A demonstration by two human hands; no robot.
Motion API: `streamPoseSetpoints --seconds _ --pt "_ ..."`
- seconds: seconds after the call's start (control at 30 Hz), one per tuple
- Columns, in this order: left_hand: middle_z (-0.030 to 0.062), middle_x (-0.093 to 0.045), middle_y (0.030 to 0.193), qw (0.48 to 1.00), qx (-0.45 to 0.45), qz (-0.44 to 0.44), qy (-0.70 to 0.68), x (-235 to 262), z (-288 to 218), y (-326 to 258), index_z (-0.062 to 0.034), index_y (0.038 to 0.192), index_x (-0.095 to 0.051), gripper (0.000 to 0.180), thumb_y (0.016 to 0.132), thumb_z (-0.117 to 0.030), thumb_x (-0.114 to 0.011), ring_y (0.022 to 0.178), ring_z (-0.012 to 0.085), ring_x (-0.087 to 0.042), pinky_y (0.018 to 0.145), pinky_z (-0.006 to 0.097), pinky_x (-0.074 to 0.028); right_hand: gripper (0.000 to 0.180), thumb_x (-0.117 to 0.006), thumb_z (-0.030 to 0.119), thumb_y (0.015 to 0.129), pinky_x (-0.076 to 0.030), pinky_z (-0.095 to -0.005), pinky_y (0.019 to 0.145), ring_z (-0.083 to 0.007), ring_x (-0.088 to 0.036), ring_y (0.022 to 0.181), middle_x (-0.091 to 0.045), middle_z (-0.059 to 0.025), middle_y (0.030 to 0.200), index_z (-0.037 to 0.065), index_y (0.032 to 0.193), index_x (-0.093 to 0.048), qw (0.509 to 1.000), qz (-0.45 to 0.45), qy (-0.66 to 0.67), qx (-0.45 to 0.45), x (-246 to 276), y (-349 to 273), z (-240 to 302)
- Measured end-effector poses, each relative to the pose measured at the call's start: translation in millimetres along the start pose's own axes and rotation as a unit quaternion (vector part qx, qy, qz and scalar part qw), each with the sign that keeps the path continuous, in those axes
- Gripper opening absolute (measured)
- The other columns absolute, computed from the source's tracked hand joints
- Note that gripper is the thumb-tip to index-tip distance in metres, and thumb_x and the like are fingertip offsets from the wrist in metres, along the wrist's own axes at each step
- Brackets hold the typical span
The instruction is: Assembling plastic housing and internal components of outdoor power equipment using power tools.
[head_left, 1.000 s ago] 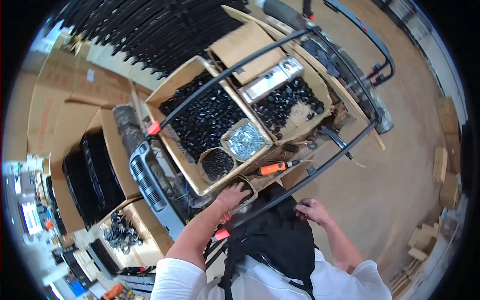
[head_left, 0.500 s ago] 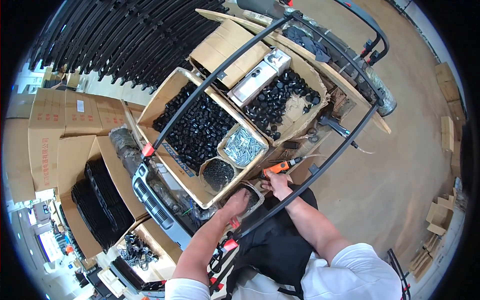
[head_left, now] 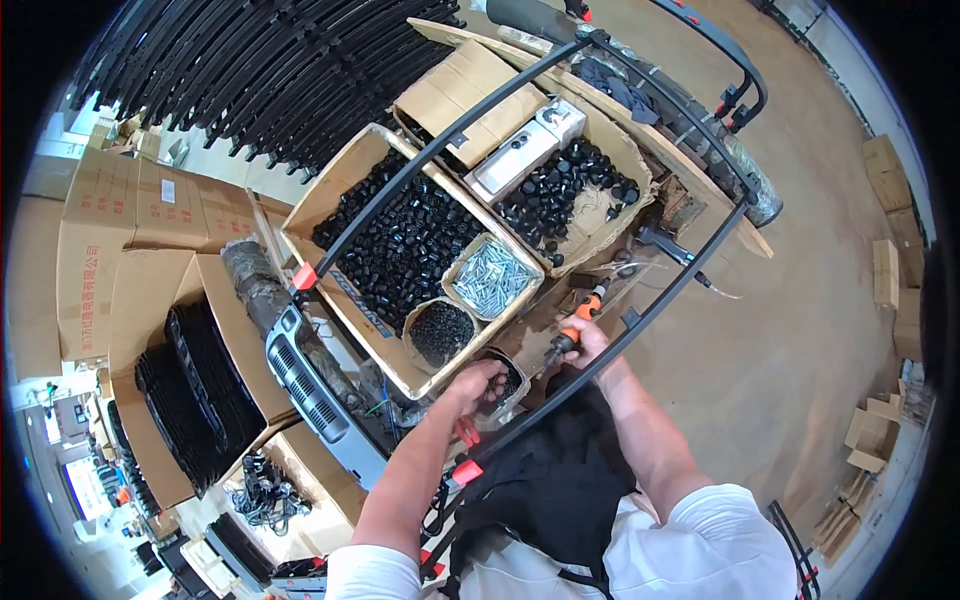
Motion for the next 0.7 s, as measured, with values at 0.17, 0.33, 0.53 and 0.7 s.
streamPoseSetpoints --seconds 0.17,0.33,0.53,0.7 --pt "0.0089 -0.072 0.104 0.989 -0.044 0.060 -0.127 0.1 -11.4 -22.9 -0.0044 0.108 -0.065 0.022 0.107 -0.023 -0.054 0.092 0.0233 -0.069 0.080 0.035 -0.056 0.040 -0.071 0.022 0.095 -0.052 -0.0307 0.064 -0.0137 -0.064 0.079 -0.067 -0.0007 0.098 0.017 0.134 -0.063 0.998 -0.003 -0.003 0.069 4.5 -67.9 -7.5" --pt "0.0076 -0.068 0.102 0.981 -0.091 0.083 -0.151 -9.2 -22.7 -49.0 -0.0034 0.114 -0.066 0.024 0.109 -0.024 -0.055 0.093 0.0214 -0.064 0.083 0.035 -0.052 0.051 -0.073 0.015 0.093 -0.058 -0.0460 0.085 -0.0247 -0.069 0.105 -0.070 -0.0083 0.116 0.009 0.140 -0.054 0.981 -0.055 -0.032 0.183 50.1 -145.0 -26.0" --pt "0.0041 -0.065 0.098 0.959 -0.172 0.080 -0.210 -16.0 -33.5 -98.0 -0.0024 0.118 -0.065 0.028 0.108 -0.027 -0.060 0.085 0.0156 -0.058 0.075 0.031 -0.048 0.060 -0.079 0.004 0.085 -0.056 -0.0479 0.099 -0.0257 -0.068 0.117 -0.070 -0.0151 0.126 0.002 0.138 -0.051 0.917 0.020 -0.231 0.323 -49.7 -294.8 31.0" --pt "-0.0001 -0.063 0.092 0.908 -0.243 -0.013 -0.341 -35.8 -44.0 -146.3 -0.0071 0.115 -0.065 0.023 0.108 -0.028 -0.059 0.078 0.0113 -0.054 0.066 0.026 -0.045 0.060 -0.084 0.007 0.085 -0.051 -0.0420 0.108 -0.0264 -0.066 0.122 -0.070 -0.0168 0.128 0.001 0.134 -0.051 0.749 0.150 -0.471 0.441 -154.3 -314.8 62.5"
Point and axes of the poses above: each hand's wrist, its own y-axis towards the middle knuckle, its own x-axis out of the back of the hand, z = x × y, the point moved 8 cm from there along y, towards the middle knuckle
